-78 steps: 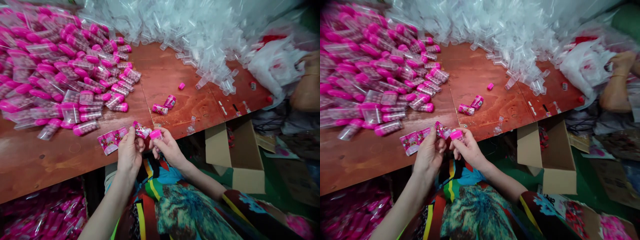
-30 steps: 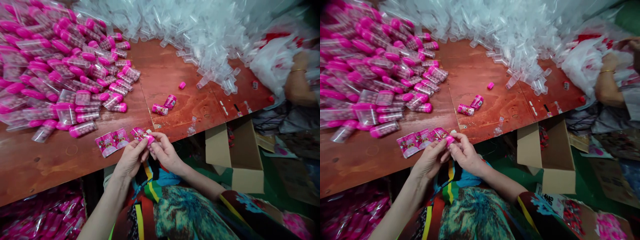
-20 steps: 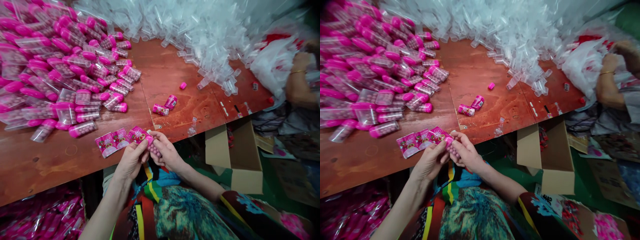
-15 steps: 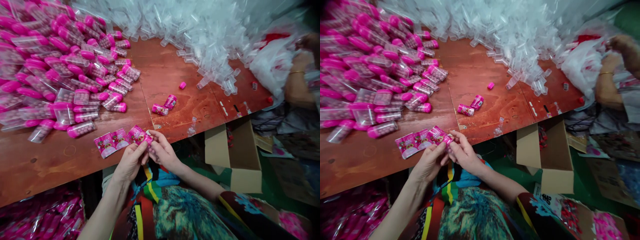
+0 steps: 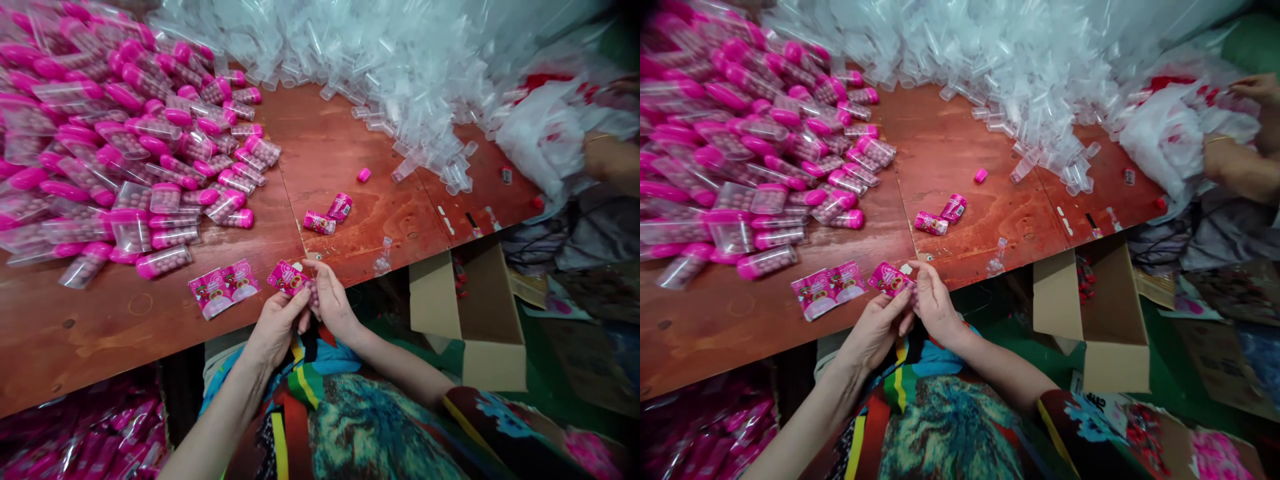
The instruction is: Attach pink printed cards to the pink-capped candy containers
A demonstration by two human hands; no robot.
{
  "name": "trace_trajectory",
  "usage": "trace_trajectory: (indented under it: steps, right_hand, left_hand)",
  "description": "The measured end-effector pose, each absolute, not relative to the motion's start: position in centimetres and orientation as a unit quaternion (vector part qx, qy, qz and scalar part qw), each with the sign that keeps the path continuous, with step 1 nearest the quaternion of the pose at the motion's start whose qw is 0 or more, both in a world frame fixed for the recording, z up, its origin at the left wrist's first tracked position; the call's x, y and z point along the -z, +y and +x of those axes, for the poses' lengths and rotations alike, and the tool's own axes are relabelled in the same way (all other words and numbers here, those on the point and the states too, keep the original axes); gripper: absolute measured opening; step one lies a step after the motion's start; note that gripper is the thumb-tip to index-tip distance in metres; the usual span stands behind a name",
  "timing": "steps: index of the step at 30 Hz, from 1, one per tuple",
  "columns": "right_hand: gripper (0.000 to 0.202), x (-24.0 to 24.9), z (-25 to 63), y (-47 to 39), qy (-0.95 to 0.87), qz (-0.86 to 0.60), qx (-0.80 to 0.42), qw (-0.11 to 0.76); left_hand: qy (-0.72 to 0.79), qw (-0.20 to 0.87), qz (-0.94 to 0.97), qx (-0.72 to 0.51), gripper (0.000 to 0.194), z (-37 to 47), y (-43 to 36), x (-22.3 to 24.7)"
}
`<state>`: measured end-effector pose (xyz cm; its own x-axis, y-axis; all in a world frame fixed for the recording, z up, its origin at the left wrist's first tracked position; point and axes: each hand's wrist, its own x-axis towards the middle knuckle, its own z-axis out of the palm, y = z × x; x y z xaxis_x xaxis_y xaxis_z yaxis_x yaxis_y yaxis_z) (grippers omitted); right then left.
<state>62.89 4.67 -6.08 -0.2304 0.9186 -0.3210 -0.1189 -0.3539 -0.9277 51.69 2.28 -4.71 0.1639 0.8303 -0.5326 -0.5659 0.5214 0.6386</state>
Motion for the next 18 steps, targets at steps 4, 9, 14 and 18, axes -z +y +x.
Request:
trace_trajectory:
  steps: [4,9,14,18]
  right_hand:
    - [0.049,6.0,63.4,4.7,-0.483,-0.476,-0.621,0.393]
    - [0.043,5.6,64.7,4.9,-0.510,-0.404,-0.685,0.329]
    - [0.037,5.3,64.1,4.8,-0.464,-0.393,-0.722,0.331]
    - [0.030,4.8,63.1,4.5,-0.496,-0.392,-0.689,0.353]
  left_hand:
    - [0.462,0.718,0.110,-0.508,0.040,51.3,2.8,4.0]
    - [0.465,0.689,0.100,-0.548,0.042,50.0,3.5,3.6]
    - [0.440,0.707,0.088,-0.547,0.040,49.8,3.4,4.2]
    - [0.428,0.717,0.084,-0.544,0.042,49.7,2.8,4.4]
